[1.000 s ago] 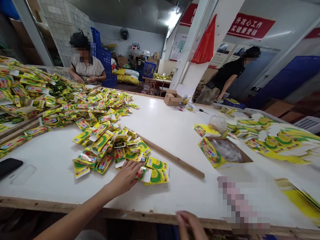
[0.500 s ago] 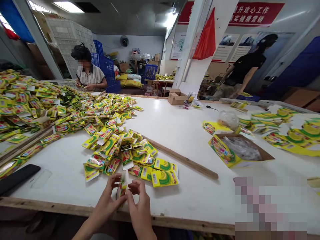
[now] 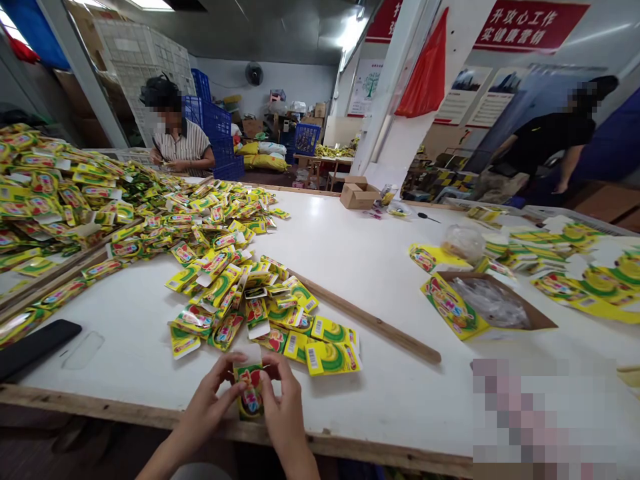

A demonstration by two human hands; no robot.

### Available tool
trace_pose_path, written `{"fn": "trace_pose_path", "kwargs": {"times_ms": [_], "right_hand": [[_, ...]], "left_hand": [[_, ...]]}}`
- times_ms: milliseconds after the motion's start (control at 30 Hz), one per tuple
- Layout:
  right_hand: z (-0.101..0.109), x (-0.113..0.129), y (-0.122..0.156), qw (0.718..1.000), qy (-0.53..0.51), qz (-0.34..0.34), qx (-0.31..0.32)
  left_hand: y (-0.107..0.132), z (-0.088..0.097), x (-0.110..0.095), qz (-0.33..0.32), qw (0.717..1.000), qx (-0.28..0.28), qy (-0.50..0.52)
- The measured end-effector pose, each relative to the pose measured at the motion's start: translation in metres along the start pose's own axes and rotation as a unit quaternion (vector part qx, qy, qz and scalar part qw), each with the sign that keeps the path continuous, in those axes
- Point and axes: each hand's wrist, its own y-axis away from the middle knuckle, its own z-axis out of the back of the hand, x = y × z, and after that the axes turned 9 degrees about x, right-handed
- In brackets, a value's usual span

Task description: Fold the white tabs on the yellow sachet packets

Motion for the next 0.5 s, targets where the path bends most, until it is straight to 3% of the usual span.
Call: {"fn": "trace_pose_path", "kwargs": {"times_ms": [267,367,500], "right_hand": [[0.027,0.002,-0.007,0.997,0.042,-0.014,0.066],[0.03,0.002,-0.008,0.996,0.066,-0.004,0.055],[0.024,0.0,-0.005,1.0,0.024,-0.003,0.0]], "left_hand": [[-0.017,-0.007,-0.02,-0.052,0.995,0.076,-0.031],[-0.021,-0.015,-0.021,-0.065,0.996,0.052,-0.012],[-0.018,-0.021,-0.014,-0.056,0.995,-0.004,0.079]]}}
